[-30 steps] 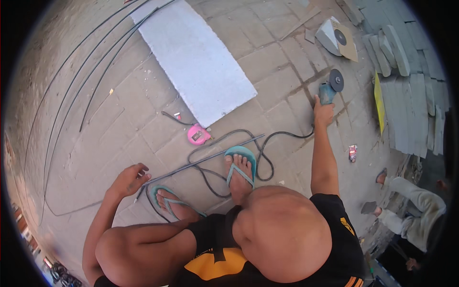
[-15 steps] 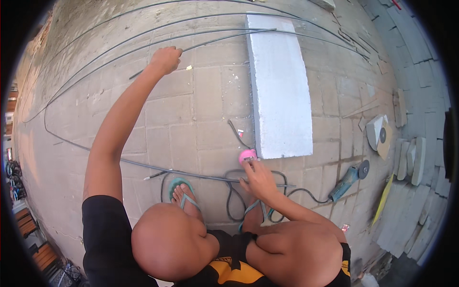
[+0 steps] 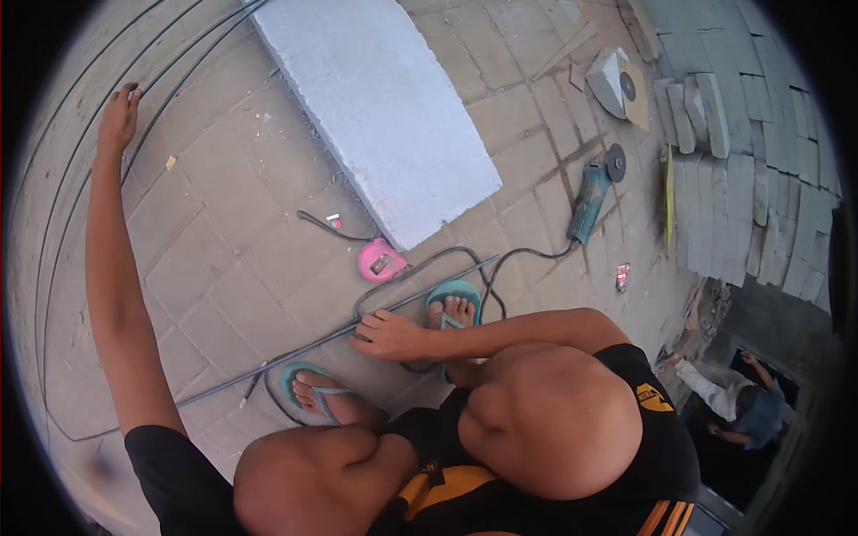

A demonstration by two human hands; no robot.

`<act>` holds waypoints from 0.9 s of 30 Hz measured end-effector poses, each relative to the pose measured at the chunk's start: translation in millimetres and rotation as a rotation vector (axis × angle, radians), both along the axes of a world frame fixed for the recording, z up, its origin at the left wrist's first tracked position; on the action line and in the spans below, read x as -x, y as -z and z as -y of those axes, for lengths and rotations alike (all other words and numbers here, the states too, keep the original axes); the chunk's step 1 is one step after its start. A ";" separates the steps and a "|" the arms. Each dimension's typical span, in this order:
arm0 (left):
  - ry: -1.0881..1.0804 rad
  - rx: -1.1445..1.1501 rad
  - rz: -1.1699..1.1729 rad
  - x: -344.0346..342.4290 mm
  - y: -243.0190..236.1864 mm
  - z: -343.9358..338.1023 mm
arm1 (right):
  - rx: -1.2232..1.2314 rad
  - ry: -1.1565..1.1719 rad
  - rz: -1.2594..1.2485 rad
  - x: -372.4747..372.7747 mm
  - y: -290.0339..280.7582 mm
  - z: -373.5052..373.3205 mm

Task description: The person marks several metal rods with a pen and cuts them to size using an angle grinder while squatting on a paved outdoor surface.

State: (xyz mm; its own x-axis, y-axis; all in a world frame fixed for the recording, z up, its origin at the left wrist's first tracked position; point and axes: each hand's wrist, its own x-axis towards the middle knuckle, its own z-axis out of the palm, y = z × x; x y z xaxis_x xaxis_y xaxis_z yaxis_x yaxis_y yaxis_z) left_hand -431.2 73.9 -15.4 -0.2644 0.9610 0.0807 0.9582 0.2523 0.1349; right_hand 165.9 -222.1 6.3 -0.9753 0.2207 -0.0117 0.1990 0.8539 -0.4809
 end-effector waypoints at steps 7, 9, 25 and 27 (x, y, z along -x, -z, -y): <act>-0.098 0.100 0.504 63.6 0.0 36.5 | -0.080 0.110 -0.093 24.0 -2.7 -21.7; 0.014 0.082 0.339 24.8 16.6 43.6 | -0.101 0.108 0.113 27.7 3.0 -10.4; -0.040 0.072 0.111 -50.0 -48.3 121.9 | -0.094 0.234 -0.073 24.4 -79.5 -54.4; -0.011 -0.019 0.084 -46.7 -70.4 123.6 | -0.126 0.273 -0.110 22.8 -95.1 -86.8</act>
State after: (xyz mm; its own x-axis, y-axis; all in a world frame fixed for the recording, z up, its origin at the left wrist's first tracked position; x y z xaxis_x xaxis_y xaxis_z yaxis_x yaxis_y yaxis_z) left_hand -384.5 -49.7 54.9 -0.2815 0.9565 0.0758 0.9405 0.2594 0.2195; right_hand 143.1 -135.4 101.4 -0.8736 0.4676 0.1347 0.3817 0.8302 -0.4064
